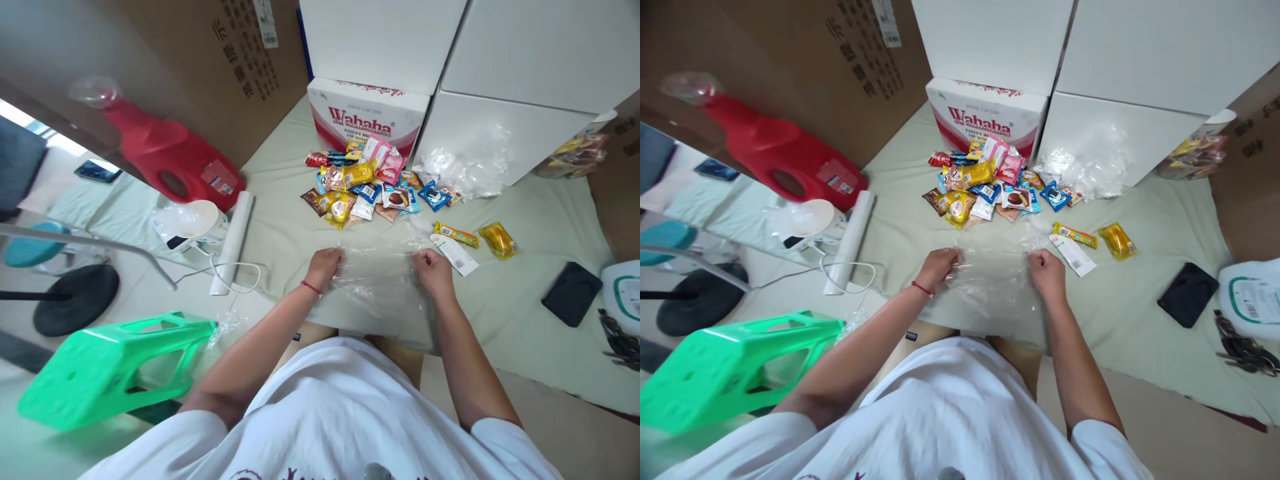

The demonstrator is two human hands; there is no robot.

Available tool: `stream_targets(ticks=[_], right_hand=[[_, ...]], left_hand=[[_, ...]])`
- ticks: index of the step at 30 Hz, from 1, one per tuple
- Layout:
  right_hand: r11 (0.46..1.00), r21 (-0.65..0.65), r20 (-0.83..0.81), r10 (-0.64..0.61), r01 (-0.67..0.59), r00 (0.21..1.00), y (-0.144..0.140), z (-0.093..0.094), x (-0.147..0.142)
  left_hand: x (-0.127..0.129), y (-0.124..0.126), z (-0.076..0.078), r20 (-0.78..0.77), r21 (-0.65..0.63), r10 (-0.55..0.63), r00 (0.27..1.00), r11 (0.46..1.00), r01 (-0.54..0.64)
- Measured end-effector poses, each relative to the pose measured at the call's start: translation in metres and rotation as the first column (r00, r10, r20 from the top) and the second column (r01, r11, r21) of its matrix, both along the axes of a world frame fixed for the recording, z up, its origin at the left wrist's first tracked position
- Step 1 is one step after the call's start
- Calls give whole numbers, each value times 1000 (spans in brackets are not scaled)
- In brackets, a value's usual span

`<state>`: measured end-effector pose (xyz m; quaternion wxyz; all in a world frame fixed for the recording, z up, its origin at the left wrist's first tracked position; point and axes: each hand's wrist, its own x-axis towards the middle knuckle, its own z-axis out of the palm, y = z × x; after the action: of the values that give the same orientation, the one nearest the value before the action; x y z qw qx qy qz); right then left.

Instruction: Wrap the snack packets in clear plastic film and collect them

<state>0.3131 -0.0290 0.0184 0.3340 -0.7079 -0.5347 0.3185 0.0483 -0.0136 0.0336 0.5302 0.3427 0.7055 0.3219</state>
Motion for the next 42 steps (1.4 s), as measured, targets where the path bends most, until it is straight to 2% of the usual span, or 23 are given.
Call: stream_targets(ticks=[3, 5, 7, 8, 9, 11, 12, 13, 14, 17, 19, 21, 22, 24, 26, 28, 29, 30, 33, 36, 39, 42], right_hand=[[999, -39, 134, 22, -16, 991, 1, 0, -7], [998, -50, 178, 41, -33, 983, -1, 0, -14], [998, -46, 194, 47, -39, 980, -2, 0, -22], [998, -42, 202, 49, -41, 978, -2, 0, -25], [998, -39, 210, 52, -45, 976, -2, 1, -27], [998, -34, 212, 59, -53, 975, -1, 1, -28], [998, -31, 203, 59, -54, 977, 0, 2, -27], [998, -31, 188, 53, -48, 981, 1, 2, -25], [999, -33, 170, 40, -34, 985, 1, 2, -21], [997, -48, 184, -55, 65, 981, 0, -1, 0], [989, -74, 293, -98, 125, 951, -5, 0, 19], [987, -61, 456, -102, 146, 884, -9, 5, 36], [990, -9, 533, -112, 138, 839, -9, 10, 43], [981, 181, 631, -167, 65, 757, -1, 24, 52], [938, 336, 646, -164, -86, 745, 25, 42, 51], [903, 362, 621, -47, -233, 783, 70, 58, 41], [897, 352, 595, 6, -267, 804, 98, 64, 33], [899, 356, 558, 14, -255, 830, 127, 68, 24], [937, 335, 406, -53, -95, 912, 211, 73, -6], [959, 269, 346, -12, -87, 938, 265, 74, -35], [965, 234, 482, -8, -120, 876, 286, 79, -58], [902, 254, 692, 82, -348, 717, 299, 89, -74]], left_hand=[[-28, 0, -3, -125, 52, 102, 987, 994, -97], [-38, -8, 3, -308, 252, 215, 927, 958, -139], [-41, -20, 15, -471, 522, 327, 819, 852, -40], [-39, -26, 22, -519, 611, 323, 792, 787, 79], [-35, -29, 27, -557, 647, 250, 792, 728, 225], [-23, -29, 32, -646, 586, -43, 762, 611, 532], [-16, -24, 31, -684, 513, -195, 703, 556, 654], [-10, -18, 27, -709, 431, -310, 634, 521, 737], [-4, -10, 20, -723, 355, -379, 578, 514, 781], [1, 9, -5, -749, 238, -429, 504, 536, 810], [-2, 13, -20, -793, 207, -410, 451, 514, 832], [-6, 9, -30, -849, 165, -377, 370, 476, 864], [-8, 5, -32, -873, 143, -359, 332, 461, 876], [-11, -3, -35, -903, 112, -332, 274, 433, 895], [-13, -10, -35, -914, 99, -322, 248, 416, 904], [-14, -13, -34, -914, 95, -328, 240, 402, 911], [-15, -14, -34, -912, 95, -334, 240, 396, 913], [-15, -14, -34, -910, 97, -337, 241, 394, 914], [-17, -13, -34, -908, 104, -337, 248, 394, 913], [-18, -13, -34, -909, 119, -325, 262, 399, 909], [-18, -13, -34, -905, 136, -320, 280, 406, 904], [-19, -13, -34, -902, 148, -318, 291, 407, 902]])
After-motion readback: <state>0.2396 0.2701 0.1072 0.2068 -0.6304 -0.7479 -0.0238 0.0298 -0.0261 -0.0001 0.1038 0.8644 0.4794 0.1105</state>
